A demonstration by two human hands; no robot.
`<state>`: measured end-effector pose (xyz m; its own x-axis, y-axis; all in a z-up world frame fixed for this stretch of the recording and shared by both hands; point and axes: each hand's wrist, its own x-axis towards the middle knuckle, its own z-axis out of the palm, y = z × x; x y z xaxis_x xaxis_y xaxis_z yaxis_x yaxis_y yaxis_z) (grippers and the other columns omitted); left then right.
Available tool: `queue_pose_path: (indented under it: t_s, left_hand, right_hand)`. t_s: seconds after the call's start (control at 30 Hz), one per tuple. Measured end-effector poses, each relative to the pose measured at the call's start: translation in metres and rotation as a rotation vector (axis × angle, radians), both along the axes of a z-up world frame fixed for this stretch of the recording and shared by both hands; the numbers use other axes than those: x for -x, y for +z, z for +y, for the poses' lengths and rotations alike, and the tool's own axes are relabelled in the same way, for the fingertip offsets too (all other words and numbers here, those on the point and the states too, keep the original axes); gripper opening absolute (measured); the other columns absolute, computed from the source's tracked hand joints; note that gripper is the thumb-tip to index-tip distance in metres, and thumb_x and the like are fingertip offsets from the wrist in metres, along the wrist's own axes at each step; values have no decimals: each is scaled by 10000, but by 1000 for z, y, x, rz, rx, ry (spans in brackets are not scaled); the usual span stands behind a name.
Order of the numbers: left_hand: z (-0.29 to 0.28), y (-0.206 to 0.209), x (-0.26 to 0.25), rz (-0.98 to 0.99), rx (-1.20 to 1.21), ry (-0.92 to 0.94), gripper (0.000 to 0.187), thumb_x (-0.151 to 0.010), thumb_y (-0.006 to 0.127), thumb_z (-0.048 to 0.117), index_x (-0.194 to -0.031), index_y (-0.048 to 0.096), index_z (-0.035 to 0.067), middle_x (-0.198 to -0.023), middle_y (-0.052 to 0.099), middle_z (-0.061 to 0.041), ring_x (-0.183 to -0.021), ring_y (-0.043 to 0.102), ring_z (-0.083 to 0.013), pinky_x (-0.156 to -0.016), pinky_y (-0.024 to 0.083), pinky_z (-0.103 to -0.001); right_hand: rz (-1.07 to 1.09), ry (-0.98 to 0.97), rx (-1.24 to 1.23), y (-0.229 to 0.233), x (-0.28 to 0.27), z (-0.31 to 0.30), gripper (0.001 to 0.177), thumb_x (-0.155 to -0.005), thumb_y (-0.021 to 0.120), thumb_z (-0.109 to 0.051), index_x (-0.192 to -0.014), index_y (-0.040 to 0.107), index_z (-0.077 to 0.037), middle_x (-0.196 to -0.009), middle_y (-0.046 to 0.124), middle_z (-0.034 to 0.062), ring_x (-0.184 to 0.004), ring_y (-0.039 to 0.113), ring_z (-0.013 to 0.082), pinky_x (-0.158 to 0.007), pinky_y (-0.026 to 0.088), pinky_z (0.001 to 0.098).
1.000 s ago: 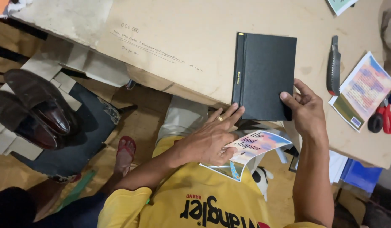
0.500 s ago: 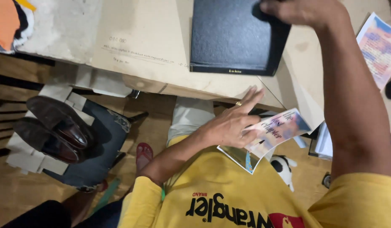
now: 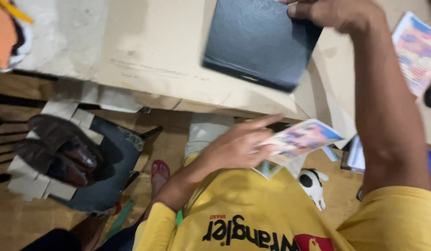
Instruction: The person uses a utility knife to trim a piece of cardboard to size. They then place a printed book cover onto the cardboard and align it with a black hardcover book. Finally, they position the covered cardboard onto the book to check the fit.
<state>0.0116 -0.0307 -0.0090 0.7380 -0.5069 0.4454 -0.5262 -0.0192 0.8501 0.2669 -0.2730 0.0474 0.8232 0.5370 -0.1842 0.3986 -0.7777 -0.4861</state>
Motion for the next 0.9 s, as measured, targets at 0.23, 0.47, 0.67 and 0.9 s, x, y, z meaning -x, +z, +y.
queue_pose_path:
  t_s: [0.23, 0.47, 0.67, 0.9]
  left_hand:
    - [114, -31, 16, 335, 171, 577, 277, -855, 776, 20, -653, 601, 93, -499, 505, -21, -500, 416, -81, -446, 337, -244]
    - [106, -19, -5, 496, 277, 619, 141, -1003, 690, 112, -944, 685, -15, -802, 715, -130, -683, 610, -103, -696, 551, -283]
    - [89, -32, -12, 481, 292, 578, 159, -1026, 681, 141, -937, 657, 12, -803, 673, -102, -756, 576, -106, -798, 534, -297]
    - [91, -24, -13, 540, 337, 826, 182, -1023, 723, 282, -971, 630, 134, -947, 616, 78, -894, 548, -28, -772, 466, -211]
  right_hand:
    - [51, -535, -543, -44, 145, 18, 387, -1032, 638, -154, -1418, 626, -126, -1066, 739, 134, -1013, 731, 236, -888, 576, 358]
    - [-610, -432, 9, -15, 255, -37, 719, -813, 878, -437, -1436, 635, -173, -1401, 599, 135, -1296, 591, 368, -1092, 432, 457]
    - [-279, -583, 184, -24, 315, -98, 615, -772, 852, -444, -1352, 691, -315, -1369, 628, 72, -1312, 566, 359, -1064, 435, 515]
    - [-247, -923, -206, -6, 358, -115, 624, -763, 846, -313, -1331, 652, -142, -1315, 508, 132, -1213, 503, 264, -955, 527, 385]
